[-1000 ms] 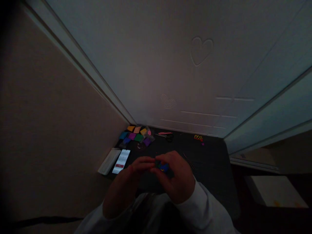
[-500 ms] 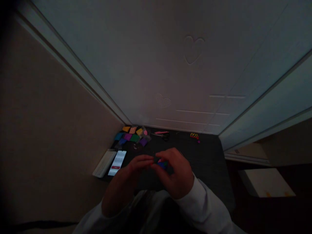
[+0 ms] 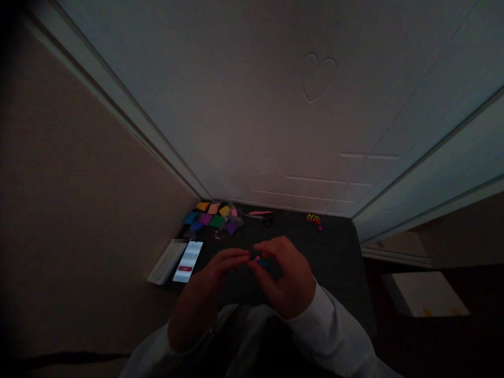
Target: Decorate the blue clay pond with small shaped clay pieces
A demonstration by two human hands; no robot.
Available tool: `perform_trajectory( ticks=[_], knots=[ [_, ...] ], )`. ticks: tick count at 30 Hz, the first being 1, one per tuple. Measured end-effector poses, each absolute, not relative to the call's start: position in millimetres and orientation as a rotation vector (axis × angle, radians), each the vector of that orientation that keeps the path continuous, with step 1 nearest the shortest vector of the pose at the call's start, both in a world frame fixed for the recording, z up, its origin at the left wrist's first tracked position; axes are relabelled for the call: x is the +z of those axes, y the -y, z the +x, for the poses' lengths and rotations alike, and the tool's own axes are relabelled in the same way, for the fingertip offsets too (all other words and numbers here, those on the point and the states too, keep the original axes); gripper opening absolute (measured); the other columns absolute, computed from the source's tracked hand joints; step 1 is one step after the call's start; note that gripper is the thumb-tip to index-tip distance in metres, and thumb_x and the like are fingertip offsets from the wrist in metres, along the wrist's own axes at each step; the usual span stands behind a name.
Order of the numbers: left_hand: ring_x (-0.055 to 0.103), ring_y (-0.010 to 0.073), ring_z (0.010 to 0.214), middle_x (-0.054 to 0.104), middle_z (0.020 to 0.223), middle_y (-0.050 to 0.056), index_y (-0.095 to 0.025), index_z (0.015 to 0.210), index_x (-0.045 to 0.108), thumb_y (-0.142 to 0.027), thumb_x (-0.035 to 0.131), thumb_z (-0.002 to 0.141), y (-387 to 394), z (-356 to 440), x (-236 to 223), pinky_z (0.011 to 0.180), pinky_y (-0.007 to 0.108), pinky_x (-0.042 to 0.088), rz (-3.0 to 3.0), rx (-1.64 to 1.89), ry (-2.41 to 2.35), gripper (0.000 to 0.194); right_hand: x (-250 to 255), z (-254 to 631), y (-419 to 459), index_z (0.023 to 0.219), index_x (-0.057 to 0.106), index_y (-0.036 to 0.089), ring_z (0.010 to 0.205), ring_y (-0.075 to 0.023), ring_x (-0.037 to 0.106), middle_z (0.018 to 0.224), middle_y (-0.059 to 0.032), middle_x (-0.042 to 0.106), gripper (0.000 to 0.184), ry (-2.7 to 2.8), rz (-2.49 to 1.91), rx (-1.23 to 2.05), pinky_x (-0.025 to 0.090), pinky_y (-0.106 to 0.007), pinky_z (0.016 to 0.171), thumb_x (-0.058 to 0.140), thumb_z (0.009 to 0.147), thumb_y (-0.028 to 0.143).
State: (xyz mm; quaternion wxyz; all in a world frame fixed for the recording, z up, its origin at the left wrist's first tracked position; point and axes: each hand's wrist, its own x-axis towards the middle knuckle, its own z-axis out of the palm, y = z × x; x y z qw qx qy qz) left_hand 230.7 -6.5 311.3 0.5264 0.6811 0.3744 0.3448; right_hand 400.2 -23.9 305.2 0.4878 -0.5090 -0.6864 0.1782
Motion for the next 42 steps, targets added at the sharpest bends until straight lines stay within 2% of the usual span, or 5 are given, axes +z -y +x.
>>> perform_trajectory(
  ticks=[8,21,42],
  knots=[
    [0.043,0.0184,0.109,0.050,0.114,0.005,-0.026,0.104,0.059,-0.027,0.033,0.086,8.3,231.1,303.2,0.094,0.031,0.032,1.527,0.837,-0.878,0.032,302.7,398.0,25.9,0.096,0.050,0.020,0.065,-0.0123,0.047,0.073,-0.0006,0.051,0.027,1.661,-1.248,0.446,0.040,-0.026,0.057,0.059,0.071,0.016],
    [0.045,0.0188,0.107,0.053,0.112,0.006,-0.024,0.102,0.060,-0.026,0.036,0.084,8.2,232.3,302.2,0.092,0.033,0.034,1.533,0.863,-0.893,0.030,301.3,396.8,25.3,0.095,0.051,0.018,0.066,-0.0112,0.046,0.074,-0.0010,0.051,0.026,1.639,-1.238,0.462,0.039,-0.025,0.059,0.058,0.071,0.012],
    [0.047,0.0178,0.105,0.056,0.109,0.005,-0.023,0.101,0.061,-0.024,0.039,0.083,7.4,235.0,302.4,0.091,0.031,0.034,1.533,0.877,-0.907,0.028,301.5,397.7,25.2,0.094,0.051,0.020,0.063,-0.0128,0.048,0.072,-0.0007,0.051,0.024,1.647,-1.263,0.456,0.041,-0.027,0.056,0.056,0.072,0.016]
  ],
)
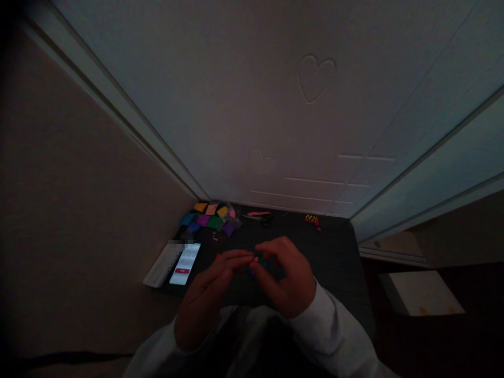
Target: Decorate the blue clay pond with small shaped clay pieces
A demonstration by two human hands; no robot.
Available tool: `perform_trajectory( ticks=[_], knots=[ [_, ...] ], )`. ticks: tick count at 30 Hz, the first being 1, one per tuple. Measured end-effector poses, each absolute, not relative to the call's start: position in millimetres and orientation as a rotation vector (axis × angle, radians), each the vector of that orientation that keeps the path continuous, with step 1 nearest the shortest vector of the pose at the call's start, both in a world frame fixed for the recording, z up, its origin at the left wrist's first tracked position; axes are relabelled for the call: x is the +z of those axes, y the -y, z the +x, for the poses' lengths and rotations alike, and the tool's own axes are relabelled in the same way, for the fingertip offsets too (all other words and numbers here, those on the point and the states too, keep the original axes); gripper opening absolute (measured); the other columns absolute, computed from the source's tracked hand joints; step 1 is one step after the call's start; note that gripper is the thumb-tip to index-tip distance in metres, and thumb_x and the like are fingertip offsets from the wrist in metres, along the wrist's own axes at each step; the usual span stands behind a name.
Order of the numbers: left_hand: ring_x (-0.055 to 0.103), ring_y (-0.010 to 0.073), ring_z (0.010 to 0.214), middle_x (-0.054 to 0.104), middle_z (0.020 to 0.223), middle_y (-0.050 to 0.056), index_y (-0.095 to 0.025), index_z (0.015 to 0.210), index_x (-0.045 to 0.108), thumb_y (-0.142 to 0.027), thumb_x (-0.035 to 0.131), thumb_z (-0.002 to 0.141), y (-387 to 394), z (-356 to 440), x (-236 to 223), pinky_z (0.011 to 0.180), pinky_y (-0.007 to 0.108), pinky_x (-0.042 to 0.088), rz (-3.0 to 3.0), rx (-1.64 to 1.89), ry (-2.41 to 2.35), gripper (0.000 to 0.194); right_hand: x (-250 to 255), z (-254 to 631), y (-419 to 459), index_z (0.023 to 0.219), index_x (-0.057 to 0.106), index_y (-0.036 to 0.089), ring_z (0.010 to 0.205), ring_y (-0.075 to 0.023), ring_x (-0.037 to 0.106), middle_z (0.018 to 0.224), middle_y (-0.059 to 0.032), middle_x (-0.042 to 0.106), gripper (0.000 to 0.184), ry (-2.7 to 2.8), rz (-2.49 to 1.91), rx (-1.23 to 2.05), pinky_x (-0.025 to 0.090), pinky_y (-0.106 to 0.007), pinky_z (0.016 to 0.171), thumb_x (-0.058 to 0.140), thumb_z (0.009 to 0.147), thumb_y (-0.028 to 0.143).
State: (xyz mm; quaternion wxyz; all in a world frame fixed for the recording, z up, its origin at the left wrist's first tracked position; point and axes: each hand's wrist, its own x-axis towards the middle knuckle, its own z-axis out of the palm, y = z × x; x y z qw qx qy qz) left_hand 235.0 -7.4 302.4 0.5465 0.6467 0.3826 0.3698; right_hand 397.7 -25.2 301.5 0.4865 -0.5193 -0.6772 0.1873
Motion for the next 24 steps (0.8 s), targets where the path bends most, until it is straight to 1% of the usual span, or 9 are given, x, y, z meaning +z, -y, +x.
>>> perform_trajectory(
  ticks=[4,10,14,18,24],
  knots=[
    [0.046,0.0163,0.106,0.056,0.108,0.004,-0.024,0.101,0.061,-0.023,0.039,0.084,7.5,234.4,302.9,0.093,0.029,0.033,1.525,0.872,-0.885,0.028,302.8,395.5,25.1,0.094,0.052,0.020,0.065,-0.0125,0.048,0.073,-0.0010,0.051,0.024,1.649,-1.239,0.467,0.041,-0.026,0.056,0.057,0.071,0.015],
    [0.046,0.0175,0.106,0.056,0.109,0.006,-0.022,0.100,0.061,-0.024,0.040,0.083,7.4,234.1,304.0,0.092,0.032,0.034,1.510,0.858,-0.882,0.027,303.5,394.1,25.4,0.094,0.052,0.020,0.064,-0.0131,0.048,0.071,-0.0009,0.052,0.023,1.661,-1.241,0.468,0.042,-0.027,0.055,0.057,0.072,0.018],
    [0.047,0.0175,0.105,0.057,0.108,0.005,-0.023,0.100,0.061,-0.025,0.040,0.083,7.7,235.2,305.4,0.092,0.032,0.034,1.519,0.865,-0.908,0.027,302.5,398.2,26.1,0.095,0.052,0.021,0.062,-0.0129,0.048,0.072,-0.0009,0.051,0.023,1.639,-1.278,0.466,0.042,-0.027,0.055,0.056,0.072,0.017],
    [0.047,0.0188,0.106,0.057,0.108,0.006,-0.021,0.100,0.061,-0.023,0.040,0.083,8.8,236.8,305.8,0.092,0.034,0.035,1.481,0.869,-0.874,0.027,304.0,394.9,26.5,0.094,0.052,0.021,0.064,-0.0131,0.049,0.072,-0.0013,0.053,0.023,1.668,-1.211,0.486,0.042,-0.026,0.055,0.056,0.072,0.016],
    [0.047,0.0171,0.104,0.057,0.107,0.005,-0.023,0.100,0.061,-0.023,0.040,0.083,9.3,235.3,303.4,0.092,0.031,0.034,1.497,0.877,-0.908,0.027,301.6,397.0,25.5,0.095,0.052,0.021,0.063,-0.0128,0.048,0.072,-0.0008,0.052,0.023,1.636,-1.255,0.476,0.042,-0.027,0.055,0.056,0.072,0.018]
  ],
)
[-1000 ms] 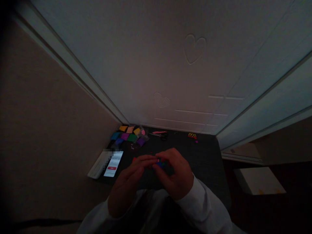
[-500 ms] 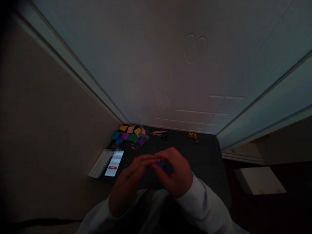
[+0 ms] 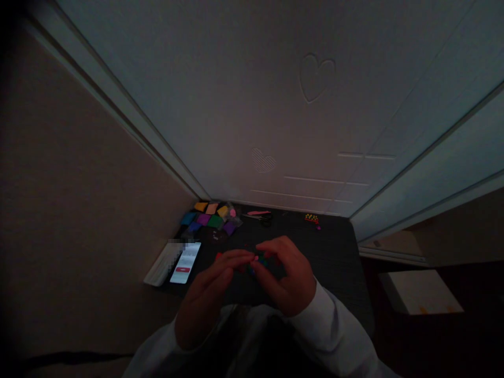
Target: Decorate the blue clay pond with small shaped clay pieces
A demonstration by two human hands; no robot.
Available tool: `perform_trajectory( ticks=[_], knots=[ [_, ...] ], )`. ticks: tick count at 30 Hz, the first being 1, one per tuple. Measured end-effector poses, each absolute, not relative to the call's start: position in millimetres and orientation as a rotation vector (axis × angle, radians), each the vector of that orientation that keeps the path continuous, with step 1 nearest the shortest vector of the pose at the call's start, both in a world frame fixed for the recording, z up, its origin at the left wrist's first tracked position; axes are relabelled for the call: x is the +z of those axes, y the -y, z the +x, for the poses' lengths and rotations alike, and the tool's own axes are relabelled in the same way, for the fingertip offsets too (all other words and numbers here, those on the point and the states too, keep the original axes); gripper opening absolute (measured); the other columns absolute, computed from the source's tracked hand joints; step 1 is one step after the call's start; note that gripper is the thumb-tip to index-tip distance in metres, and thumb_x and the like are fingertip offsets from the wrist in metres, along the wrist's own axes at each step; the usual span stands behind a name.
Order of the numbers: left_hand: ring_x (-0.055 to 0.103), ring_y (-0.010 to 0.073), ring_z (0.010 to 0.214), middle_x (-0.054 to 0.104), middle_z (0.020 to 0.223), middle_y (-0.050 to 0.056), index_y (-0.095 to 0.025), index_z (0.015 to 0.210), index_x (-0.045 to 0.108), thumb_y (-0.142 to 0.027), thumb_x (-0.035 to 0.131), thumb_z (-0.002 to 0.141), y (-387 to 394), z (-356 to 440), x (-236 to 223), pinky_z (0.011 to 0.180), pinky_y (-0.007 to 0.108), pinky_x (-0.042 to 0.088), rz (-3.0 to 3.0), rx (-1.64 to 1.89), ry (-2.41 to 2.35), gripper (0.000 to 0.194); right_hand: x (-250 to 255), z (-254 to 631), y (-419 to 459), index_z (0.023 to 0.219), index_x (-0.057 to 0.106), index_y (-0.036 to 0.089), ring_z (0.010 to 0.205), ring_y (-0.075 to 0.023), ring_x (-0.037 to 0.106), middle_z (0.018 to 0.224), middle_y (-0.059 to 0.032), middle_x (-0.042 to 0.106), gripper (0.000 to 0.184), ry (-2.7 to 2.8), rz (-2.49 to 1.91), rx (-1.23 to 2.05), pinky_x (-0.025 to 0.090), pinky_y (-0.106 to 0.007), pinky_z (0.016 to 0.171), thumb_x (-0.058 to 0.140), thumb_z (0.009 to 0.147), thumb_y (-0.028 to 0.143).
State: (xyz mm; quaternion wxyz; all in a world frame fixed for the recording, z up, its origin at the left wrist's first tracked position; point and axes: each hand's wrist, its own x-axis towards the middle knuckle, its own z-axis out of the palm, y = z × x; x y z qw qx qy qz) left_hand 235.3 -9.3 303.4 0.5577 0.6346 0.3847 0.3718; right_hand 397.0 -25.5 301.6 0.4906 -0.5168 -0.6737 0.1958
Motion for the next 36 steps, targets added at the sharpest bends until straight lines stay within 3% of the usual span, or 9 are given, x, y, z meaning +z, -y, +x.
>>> perform_trajectory(
  ticks=[36],
  knots=[
    [0.046,0.0175,0.106,0.057,0.109,0.005,-0.022,0.100,0.061,-0.023,0.042,0.083,8.7,235.4,302.8,0.092,0.031,0.034,1.464,0.867,-0.911,0.026,299.9,397.3,26.2,0.095,0.051,0.020,0.063,-0.0124,0.048,0.073,-0.0007,0.051,0.025,1.639,-1.272,0.479,0.041,-0.027,0.056,0.057,0.071,0.017]
  ],
)
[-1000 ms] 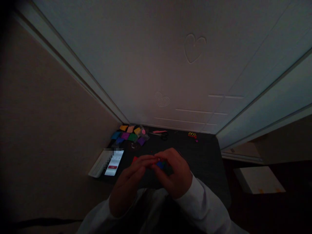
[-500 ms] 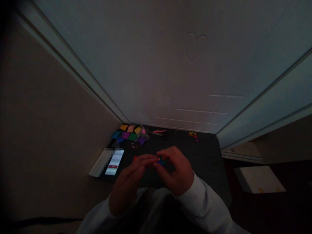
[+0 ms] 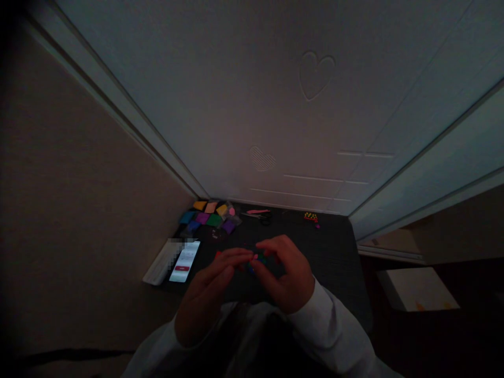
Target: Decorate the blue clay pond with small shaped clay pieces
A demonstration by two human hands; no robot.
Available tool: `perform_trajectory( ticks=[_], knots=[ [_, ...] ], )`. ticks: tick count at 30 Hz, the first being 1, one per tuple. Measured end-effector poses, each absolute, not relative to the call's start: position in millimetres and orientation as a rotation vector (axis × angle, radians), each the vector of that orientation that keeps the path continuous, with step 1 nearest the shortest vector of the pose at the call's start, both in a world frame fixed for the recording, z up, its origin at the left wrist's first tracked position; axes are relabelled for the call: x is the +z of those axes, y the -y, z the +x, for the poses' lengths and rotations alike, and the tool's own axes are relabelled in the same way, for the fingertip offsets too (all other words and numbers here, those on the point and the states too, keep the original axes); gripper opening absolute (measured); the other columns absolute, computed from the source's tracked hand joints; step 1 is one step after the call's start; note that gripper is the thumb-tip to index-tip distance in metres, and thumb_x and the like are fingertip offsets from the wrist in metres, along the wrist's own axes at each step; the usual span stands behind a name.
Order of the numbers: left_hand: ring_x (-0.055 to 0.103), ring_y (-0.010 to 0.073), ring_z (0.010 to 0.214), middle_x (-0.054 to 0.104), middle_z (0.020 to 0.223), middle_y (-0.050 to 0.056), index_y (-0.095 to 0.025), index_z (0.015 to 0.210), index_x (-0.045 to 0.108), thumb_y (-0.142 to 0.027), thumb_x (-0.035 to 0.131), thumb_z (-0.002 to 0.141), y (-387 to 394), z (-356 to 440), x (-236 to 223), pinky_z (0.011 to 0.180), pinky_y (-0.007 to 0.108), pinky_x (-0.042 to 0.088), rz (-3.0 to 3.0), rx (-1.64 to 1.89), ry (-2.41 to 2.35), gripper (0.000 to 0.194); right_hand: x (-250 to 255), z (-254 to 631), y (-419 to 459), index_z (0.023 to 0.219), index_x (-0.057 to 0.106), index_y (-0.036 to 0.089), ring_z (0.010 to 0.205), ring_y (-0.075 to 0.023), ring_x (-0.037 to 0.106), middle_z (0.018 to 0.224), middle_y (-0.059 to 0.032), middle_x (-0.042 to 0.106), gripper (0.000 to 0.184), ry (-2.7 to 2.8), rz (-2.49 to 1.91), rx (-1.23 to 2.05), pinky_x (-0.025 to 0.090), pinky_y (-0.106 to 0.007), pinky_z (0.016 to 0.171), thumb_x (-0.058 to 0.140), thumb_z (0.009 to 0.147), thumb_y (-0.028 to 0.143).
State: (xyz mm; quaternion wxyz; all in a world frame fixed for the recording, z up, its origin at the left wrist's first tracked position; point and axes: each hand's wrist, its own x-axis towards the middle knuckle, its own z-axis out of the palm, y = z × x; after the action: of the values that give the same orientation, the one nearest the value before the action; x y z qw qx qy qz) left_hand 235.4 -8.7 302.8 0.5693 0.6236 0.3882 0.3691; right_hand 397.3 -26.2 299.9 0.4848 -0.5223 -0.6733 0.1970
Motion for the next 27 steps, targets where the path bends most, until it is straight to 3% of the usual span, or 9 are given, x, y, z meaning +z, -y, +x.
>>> perform_trajectory(
  ticks=[19,27],
  knots=[
    [0.046,0.0150,0.106,0.057,0.108,0.002,-0.024,0.099,0.061,-0.022,0.044,0.082,7.8,235.2,302.3,0.093,0.027,0.032,1.472,0.850,-0.902,0.024,297.9,397.1,27.5,0.095,0.051,0.020,0.064,-0.0121,0.046,0.074,-0.0009,0.050,0.024,1.645,-1.268,0.519,0.040,-0.027,0.057,0.058,0.072,0.017],
    [0.048,0.0133,0.101,0.058,0.102,0.000,-0.025,0.088,0.063,-0.020,0.052,0.077,4.5,234.0,299.3,0.087,0.025,0.035,1.441,0.842,-0.935,0.016,296.3,397.0,28.4,0.095,0.051,0.019,0.064,-0.0114,0.046,0.075,-0.0006,0.049,0.025,1.636,-1.247,0.550,0.039,-0.026,0.057,0.059,0.071,0.016]
  ],
)
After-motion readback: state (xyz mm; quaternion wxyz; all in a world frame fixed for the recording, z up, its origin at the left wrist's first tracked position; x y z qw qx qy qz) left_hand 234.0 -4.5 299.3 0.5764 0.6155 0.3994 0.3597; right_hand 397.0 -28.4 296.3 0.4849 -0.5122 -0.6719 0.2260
